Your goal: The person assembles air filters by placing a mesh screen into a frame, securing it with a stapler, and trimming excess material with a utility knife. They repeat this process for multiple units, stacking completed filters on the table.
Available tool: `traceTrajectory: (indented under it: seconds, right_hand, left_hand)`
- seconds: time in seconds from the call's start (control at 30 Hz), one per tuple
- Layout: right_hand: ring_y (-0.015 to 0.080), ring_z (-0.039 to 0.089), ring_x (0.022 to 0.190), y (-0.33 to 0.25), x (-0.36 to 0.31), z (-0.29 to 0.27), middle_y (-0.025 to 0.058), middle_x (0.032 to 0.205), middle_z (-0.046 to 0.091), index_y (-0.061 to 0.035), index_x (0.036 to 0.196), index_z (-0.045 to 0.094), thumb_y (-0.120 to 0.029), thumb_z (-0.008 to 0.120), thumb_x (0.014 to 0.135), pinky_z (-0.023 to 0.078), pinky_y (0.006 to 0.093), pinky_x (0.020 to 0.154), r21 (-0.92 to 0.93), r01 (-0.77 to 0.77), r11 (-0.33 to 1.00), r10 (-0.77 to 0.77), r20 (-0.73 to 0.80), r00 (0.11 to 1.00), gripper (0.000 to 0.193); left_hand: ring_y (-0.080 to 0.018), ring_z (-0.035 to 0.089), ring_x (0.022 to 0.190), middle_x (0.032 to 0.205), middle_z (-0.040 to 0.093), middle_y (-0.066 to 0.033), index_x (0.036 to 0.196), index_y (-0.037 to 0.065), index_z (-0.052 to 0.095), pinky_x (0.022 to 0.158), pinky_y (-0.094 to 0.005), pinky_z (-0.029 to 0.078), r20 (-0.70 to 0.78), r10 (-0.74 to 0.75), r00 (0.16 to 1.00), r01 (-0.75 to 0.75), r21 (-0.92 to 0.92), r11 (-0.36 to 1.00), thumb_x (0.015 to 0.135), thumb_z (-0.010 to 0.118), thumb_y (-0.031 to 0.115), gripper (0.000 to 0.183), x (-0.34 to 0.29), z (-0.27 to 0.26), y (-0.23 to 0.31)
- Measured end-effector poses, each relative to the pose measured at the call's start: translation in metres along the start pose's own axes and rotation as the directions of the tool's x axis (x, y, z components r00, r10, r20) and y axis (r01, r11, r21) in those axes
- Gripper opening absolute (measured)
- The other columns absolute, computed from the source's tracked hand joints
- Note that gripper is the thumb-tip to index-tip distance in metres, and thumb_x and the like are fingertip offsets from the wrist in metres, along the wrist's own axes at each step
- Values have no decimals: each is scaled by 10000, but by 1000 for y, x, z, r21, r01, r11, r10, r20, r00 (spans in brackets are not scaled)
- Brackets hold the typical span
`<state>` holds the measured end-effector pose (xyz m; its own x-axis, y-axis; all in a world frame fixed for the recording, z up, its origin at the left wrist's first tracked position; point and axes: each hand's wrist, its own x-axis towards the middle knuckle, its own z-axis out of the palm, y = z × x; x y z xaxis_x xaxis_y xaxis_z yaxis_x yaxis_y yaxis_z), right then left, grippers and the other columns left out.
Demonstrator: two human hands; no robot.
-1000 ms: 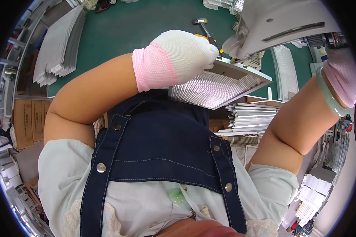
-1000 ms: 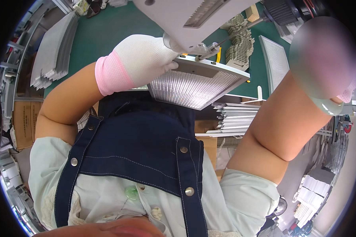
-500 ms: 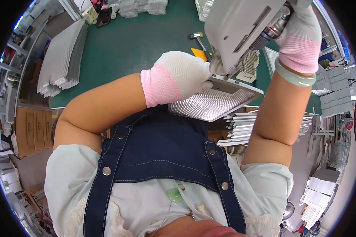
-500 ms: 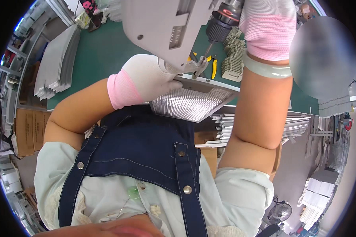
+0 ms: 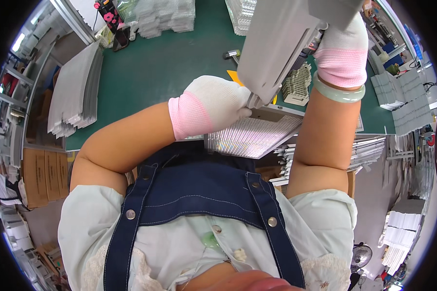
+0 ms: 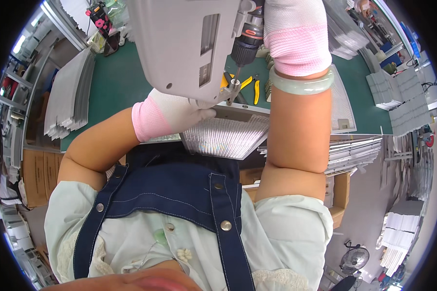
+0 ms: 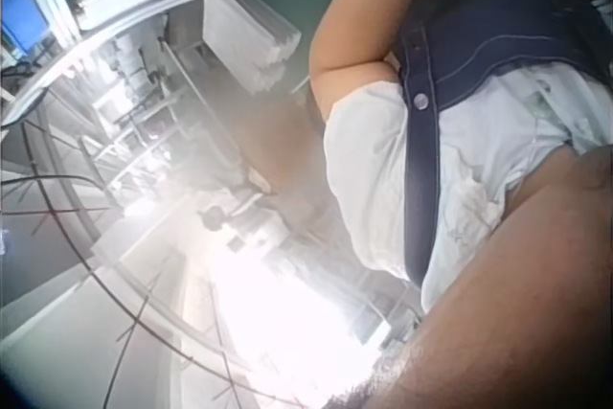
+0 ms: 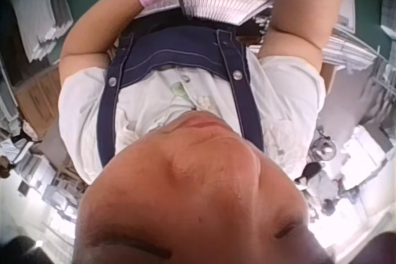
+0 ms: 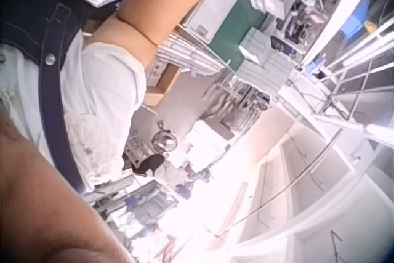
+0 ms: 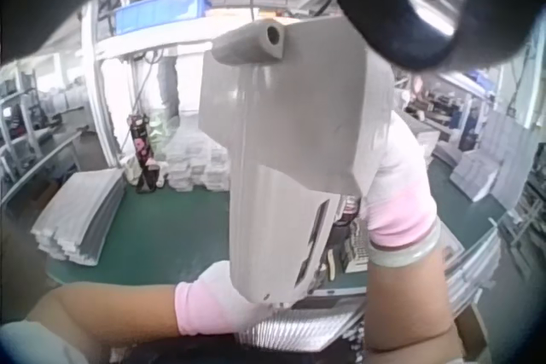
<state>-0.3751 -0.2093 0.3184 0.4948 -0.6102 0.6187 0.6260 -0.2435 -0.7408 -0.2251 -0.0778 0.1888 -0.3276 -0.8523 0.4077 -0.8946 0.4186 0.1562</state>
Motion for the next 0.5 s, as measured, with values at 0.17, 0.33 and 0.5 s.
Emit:
traceTrajectory:
  seconds: [0.17, 0.33, 0.5]
  right_hand:
    - [99, 646, 861, -3, -4, 11, 32, 999, 701, -2, 1126, 663, -94, 615, 936, 510, 244, 781, -9, 47, 999, -46, 19, 999, 216]
    - [105, 650, 861, -7, -6, 24, 37, 1009, 700, -1, 1128, 659, -98, 601, 947, 516, 245, 776, -77, 148, 986, -146, 23, 989, 214]
    - [135, 668, 894, -27, 44, 4, 80, 1034, 700, -8, 1174, 639, -195, 629, 939, 526, 280, 817, -478, 375, 794, -308, 215, 927, 300]
  left_hand:
    - [-342, 682, 708, 737, 668, -152, 885, 34, 650, 629, -438, 545, 69, 22, 997, -24, 21, 999, 894, 647, 297, 264, 6, 0, -5]
    - [-350, 675, 721, 752, 656, -161, 892, 16, 627, 651, -448, 536, 286, -184, 940, 177, 52, 983, 905, 623, 250, 235, 16, -24, 10]
    - [-380, 658, 841, 869, 663, -182, 1084, 50, 631, 762, -449, 529, 323, -191, 927, 212, -32, 977, 850, 627, 156, 257, -14, -64, -3]
